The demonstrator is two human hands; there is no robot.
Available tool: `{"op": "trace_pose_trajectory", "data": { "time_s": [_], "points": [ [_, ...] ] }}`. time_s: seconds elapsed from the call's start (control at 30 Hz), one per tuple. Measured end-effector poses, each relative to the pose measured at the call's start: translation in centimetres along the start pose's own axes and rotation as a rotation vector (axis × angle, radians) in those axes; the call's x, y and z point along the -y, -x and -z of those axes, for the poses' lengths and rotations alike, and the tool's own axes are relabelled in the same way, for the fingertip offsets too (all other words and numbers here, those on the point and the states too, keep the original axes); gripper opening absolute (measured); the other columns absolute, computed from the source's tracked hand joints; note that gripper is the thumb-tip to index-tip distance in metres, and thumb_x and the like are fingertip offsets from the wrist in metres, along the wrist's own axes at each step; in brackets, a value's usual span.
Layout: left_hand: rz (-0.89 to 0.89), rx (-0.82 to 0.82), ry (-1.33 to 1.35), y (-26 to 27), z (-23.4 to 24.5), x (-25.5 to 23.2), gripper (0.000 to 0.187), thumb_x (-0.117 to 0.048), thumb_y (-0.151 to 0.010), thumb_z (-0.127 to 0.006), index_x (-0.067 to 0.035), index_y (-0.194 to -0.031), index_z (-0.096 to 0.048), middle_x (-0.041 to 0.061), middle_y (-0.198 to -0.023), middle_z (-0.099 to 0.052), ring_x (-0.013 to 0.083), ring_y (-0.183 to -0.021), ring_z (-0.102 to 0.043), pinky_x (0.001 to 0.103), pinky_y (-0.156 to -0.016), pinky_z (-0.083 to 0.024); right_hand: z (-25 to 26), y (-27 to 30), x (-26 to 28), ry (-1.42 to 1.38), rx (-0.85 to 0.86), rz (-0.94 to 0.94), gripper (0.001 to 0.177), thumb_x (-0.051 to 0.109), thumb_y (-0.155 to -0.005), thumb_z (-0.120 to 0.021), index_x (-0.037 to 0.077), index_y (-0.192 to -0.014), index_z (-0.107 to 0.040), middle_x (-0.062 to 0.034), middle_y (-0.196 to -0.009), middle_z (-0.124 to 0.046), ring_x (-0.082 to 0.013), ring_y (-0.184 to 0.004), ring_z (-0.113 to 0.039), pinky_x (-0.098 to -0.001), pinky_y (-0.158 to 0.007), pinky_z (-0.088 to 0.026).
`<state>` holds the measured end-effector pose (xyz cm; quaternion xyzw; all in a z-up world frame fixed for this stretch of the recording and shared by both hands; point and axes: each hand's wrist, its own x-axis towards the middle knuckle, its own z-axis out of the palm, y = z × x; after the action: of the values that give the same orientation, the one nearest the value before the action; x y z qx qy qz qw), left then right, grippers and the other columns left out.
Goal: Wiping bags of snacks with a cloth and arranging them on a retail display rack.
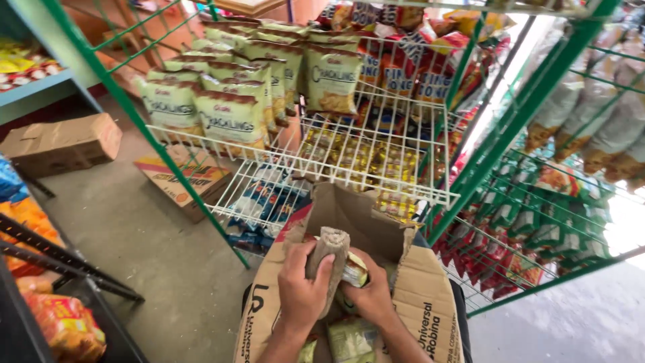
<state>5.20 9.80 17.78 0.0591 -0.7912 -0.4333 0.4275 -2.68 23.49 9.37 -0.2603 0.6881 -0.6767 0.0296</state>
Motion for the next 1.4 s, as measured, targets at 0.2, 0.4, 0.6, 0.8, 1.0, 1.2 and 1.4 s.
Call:
{"op": "trace_pose_trajectory", "data": {
  "time_s": [0.2, 0.4, 0.6, 0.8, 1.0, 1.2, 1.4],
  "points": [
    [0.042, 0.065, 0.031, 1.0, -0.5, -0.4, 0.037, -0.019, -0.083, -0.081, -0.002, -0.111, -0.063, 0.017, -0.097, -0.067, 0.0362, -0.089, -0.069, 0.043, -0.077, -0.055, -0.4, -0.2, -1.0, 0.038, -0.042, -0.082, 0.064, -0.008, -0.070, -0.071, 0.005, -0.132, -0.063, -0.0071, -0.116, -0.077, -0.0127, -0.107, -0.069, -0.0296, -0.096, -0.054],
    [-0.015, 0.143, 0.052, 0.8, 0.6, -1.7, 0.041, -0.022, -0.080, -0.085, -0.004, -0.111, -0.064, 0.015, -0.099, -0.068, 0.0331, -0.089, -0.071, 0.040, -0.077, -0.057, 0.0, 0.0, -0.8, -0.084, -0.020, -0.048, 0.062, -0.010, -0.072, -0.071, 0.002, -0.133, -0.064, -0.0072, -0.122, -0.075, -0.0135, -0.112, -0.067, -0.0307, -0.100, -0.053],
    [0.075, -0.142, 0.093, -2.2, 5.7, 1.4, 0.041, -0.019, -0.085, -0.080, -0.002, -0.116, -0.061, 0.008, -0.104, -0.068, 0.0198, -0.093, -0.067, 0.033, -0.083, -0.055, 0.2, 0.3, 0.1, -0.270, -0.040, -0.096, 0.066, -0.009, -0.070, -0.078, 0.001, -0.133, -0.061, -0.0063, -0.117, -0.073, -0.0128, -0.108, -0.066, -0.0299, -0.095, -0.054],
    [0.568, -0.121, 0.633, 1.4, -0.3, 12.4, 0.042, -0.019, -0.087, -0.076, -0.004, -0.123, -0.062, 0.006, -0.109, -0.070, 0.0148, -0.094, -0.067, 0.031, -0.085, -0.055, -0.4, -0.2, 0.9, -0.186, -0.057, -0.059, 0.064, -0.007, -0.072, -0.080, 0.000, -0.133, -0.061, -0.0064, -0.116, -0.075, -0.0119, -0.107, -0.067, -0.0290, -0.095, -0.054],
    [0.451, -0.106, 0.614, 2.7, -1.8, 11.3, 0.043, -0.021, -0.091, -0.075, -0.001, -0.126, -0.060, 0.007, -0.111, -0.070, 0.0136, -0.096, -0.065, 0.031, -0.085, -0.053, -0.5, -0.5, 1.6, -0.081, -0.144, -0.057, 0.061, -0.005, -0.073, -0.079, 0.002, -0.132, -0.062, -0.0073, -0.116, -0.076, -0.0128, -0.106, -0.070, -0.0285, -0.094, -0.055],
    [0.439, -0.099, 0.579, 2.2, -1.2, 9.9, 0.042, -0.023, -0.091, -0.073, -0.002, -0.125, -0.058, 0.006, -0.110, -0.070, 0.0132, -0.095, -0.067, 0.031, -0.083, -0.055, -0.8, -0.1, 2.0, 0.084, -0.068, 0.024, 0.057, -0.004, -0.072, -0.080, 0.004, -0.126, -0.066, -0.0089, -0.114, -0.077, -0.0146, -0.104, -0.072, -0.0292, -0.091, -0.056],
    [0.394, -0.022, 0.474, 2.4, -1.7, 9.8, 0.040, -0.022, -0.091, -0.074, -0.003, -0.122, -0.057, 0.008, -0.108, -0.069, 0.0140, -0.094, -0.067, 0.031, -0.082, -0.055, -0.9, -0.2, 2.4, 0.117, -0.082, 0.038, 0.055, -0.003, -0.072, -0.078, 0.003, -0.125, -0.065, -0.0108, -0.113, -0.077, -0.0171, -0.103, -0.074, -0.0304, -0.089, -0.057]
  ]
}}
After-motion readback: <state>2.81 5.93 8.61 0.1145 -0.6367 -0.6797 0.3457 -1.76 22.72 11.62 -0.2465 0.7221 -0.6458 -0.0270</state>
